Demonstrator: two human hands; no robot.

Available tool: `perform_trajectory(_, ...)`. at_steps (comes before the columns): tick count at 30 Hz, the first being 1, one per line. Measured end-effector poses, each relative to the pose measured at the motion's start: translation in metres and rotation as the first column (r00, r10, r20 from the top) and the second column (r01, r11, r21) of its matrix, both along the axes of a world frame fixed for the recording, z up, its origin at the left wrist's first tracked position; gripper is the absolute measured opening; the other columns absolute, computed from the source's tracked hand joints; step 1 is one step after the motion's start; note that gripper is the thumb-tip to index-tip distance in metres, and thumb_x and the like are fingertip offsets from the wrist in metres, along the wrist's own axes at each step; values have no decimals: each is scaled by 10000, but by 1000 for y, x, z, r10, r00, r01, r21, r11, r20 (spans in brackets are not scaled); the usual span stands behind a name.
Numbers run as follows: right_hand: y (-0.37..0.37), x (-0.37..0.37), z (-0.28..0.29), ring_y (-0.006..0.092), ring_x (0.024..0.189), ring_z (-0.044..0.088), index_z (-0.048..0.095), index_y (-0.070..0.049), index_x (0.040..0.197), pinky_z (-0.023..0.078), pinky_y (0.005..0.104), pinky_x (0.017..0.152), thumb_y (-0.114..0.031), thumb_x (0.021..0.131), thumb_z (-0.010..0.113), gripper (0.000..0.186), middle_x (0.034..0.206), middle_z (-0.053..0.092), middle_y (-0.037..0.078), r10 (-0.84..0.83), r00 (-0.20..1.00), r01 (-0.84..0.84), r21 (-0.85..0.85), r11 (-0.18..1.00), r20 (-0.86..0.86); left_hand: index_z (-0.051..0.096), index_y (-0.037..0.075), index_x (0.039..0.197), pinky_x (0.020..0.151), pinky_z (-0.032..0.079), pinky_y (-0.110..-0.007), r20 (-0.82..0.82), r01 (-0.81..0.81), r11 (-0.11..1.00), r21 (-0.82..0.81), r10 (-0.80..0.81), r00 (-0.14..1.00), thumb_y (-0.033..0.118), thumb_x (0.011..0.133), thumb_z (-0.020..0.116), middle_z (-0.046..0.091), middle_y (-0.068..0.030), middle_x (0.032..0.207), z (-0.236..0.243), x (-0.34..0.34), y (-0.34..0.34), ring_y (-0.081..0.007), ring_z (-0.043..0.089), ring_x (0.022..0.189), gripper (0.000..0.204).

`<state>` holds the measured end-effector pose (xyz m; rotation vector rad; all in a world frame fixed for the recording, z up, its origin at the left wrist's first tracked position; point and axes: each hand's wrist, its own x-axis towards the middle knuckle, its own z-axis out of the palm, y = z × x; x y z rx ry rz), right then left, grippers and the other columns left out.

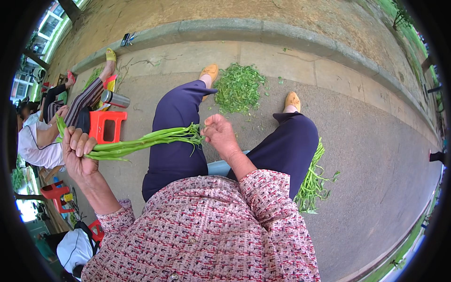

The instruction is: The person holds a bunch of long beans and strips them by hand, breaking off the ends and snapping the pods into smaller sections.

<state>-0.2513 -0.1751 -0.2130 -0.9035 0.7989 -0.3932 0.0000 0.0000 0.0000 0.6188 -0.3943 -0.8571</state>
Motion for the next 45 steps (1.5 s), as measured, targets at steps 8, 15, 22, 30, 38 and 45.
perform_trajectory(8,17,22,33,228,721,594,639,-21,892,480,323,657,-22,808,606,90,782,595,90,44,998,-56,-766,641,-36,499,6,907,472,337,-290,-6,4,1000,13,-4,1000,183,992,376,403,-13,606,4,-9,-6,-116,386,444,232)
perform_trajectory(15,18,17,42,360,747,566,553,-35,836,465,427,648,-50,820,581,36,775,536,143,-25,992,-104,-926,363,-121,501,5,905,472,341,-291,-19,7,1000,12,-7,1000,178,992,373,405,-15,605,4,-14,-11,-115,388,445,232)
perform_trajectory(22,25,19,33,383,764,566,524,-18,893,464,453,678,-95,837,552,100,766,539,182,-104,954,-231,-910,344,-282,500,4,902,466,333,-279,14,10,999,34,-10,1000,178,993,373,400,-10,604,0,-17,-11,-107,379,444,234)
perform_trajectory(30,9,-1,-3,156,642,539,552,-4,898,447,315,591,-165,872,518,167,752,575,67,-84,975,10,-336,942,-205,485,10,910,469,339,-282,50,-20,1000,10,19,999,178,996,364,408,-13,606,9,-14,-7,-110,393,443,224)
perform_trajectory(38,17,16,38,144,634,542,580,-17,888,459,301,593,-13,853,545,50,755,577,55,36,998,-10,-391,920,58,495,3,906,466,340,-290,12,13,1000,16,-13,1000,174,996,360,407,-18,602,4,-18,-11,-114,395,441,235)
perform_trajectory(45,20,20,48,284,731,575,616,-14,865,474,352,650,-31,798,617,69,791,568,117,57,998,-64,-865,498,-41,487,0,898,466,329,-277,11,30,999,26,-30,999,175,996,358,384,-12,605,6,-26,-16,-109,372,434,239)
